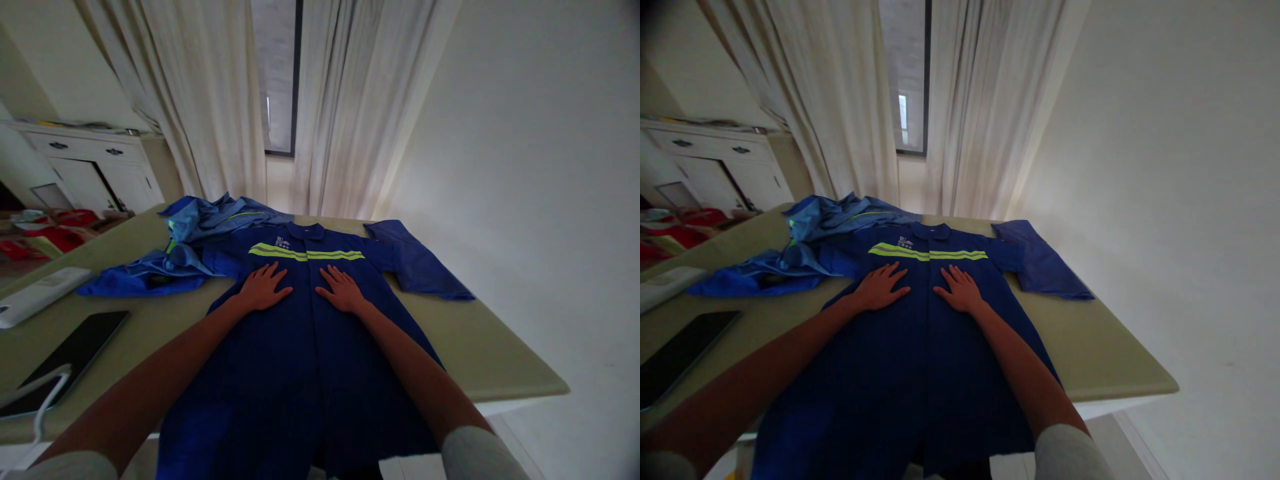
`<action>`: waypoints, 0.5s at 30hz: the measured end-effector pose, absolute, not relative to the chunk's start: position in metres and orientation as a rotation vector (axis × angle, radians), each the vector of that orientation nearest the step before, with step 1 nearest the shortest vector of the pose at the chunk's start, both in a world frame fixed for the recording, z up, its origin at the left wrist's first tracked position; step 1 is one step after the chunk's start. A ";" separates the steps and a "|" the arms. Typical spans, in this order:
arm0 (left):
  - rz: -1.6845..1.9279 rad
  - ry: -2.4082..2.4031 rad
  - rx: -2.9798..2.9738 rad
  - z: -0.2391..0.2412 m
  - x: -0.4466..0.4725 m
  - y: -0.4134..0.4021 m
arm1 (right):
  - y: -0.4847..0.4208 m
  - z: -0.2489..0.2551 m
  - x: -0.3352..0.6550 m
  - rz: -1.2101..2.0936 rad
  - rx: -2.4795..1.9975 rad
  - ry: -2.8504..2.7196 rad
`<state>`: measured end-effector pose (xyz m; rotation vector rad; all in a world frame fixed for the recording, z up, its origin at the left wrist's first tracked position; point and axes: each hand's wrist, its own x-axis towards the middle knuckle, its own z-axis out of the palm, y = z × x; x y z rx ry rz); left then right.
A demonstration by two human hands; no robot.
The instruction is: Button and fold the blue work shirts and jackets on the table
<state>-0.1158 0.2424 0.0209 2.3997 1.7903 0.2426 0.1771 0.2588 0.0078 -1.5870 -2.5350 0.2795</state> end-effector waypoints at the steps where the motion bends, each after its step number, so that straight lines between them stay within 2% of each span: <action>1: 0.285 1.786 2.409 0.027 -0.125 0.246 | 0.257 0.008 0.178 0.272 -1.579 -2.531; 3: 0.426 1.922 2.371 0.040 -0.152 0.255 | 0.250 0.008 0.179 0.267 -1.563 -2.528; 7: 0.581 2.595 1.902 0.061 -0.224 0.276 | 0.237 0.007 0.181 0.276 -1.543 -2.521; 10: 0.401 2.560 1.562 0.064 -0.262 0.288 | 0.233 0.006 0.181 0.285 -1.537 -2.503; 15: 0.446 2.582 1.447 0.063 -0.278 0.302 | 0.233 0.005 0.180 0.288 -1.540 -2.483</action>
